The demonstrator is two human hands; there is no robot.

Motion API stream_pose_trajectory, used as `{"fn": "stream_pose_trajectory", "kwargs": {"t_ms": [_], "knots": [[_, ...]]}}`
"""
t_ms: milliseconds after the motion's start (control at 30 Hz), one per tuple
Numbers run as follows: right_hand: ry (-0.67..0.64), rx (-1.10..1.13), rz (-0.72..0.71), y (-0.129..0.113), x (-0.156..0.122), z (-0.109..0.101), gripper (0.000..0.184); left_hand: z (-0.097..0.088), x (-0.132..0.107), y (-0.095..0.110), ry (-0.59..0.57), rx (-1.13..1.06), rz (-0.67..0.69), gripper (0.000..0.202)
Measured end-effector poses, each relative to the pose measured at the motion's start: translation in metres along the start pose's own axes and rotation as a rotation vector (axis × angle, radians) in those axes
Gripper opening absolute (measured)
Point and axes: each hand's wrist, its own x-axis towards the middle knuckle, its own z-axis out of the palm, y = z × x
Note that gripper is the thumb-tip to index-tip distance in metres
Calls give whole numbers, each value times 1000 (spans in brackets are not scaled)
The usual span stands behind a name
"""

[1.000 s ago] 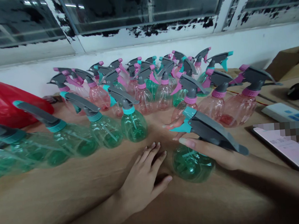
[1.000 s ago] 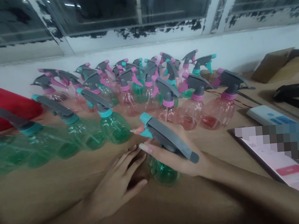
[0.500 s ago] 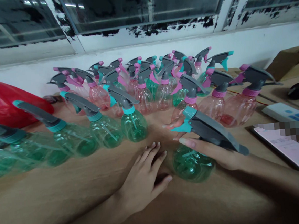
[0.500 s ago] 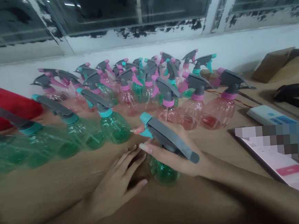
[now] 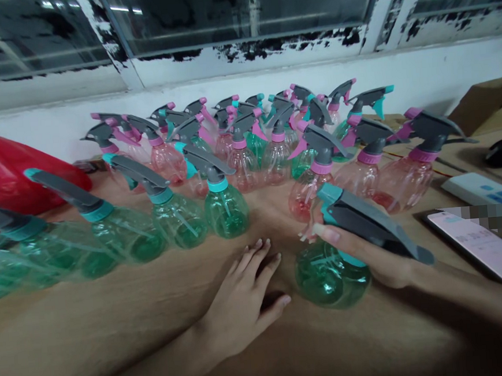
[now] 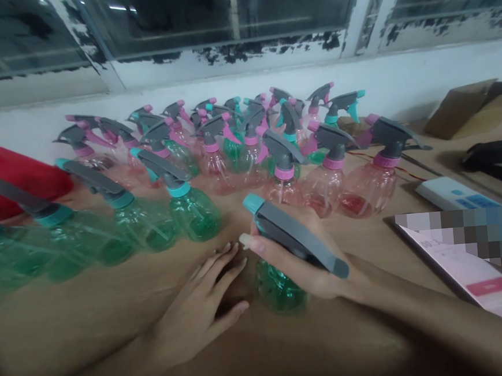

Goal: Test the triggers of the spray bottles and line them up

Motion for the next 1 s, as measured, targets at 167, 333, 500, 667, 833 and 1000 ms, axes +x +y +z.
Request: {"fn": "stream_pose_trajectory", "kwargs": {"t_ms": [167, 333, 500, 667, 833, 1000], "knots": [[-82, 104, 57, 14, -4, 1, 22, 0, 0, -1, -7, 13, 1, 57], [-104, 145, 96, 21, -7, 0, 21, 1, -1, -1, -1, 8, -4, 57], [-103, 166, 17, 13, 1, 2, 21, 1, -1, -1, -1, 0, -6, 57], [-117, 150, 33, 20, 0, -2, 19, 1, 0, -1, 2, 13, -1, 57], [-109, 166, 18, 25, -1, -3, 18, 2, -1, -1, 11, 16, 1, 56], [-103, 129, 8, 27, -2, -3, 20, 2, -1, -2, 11, 25, 11, 57]]}}
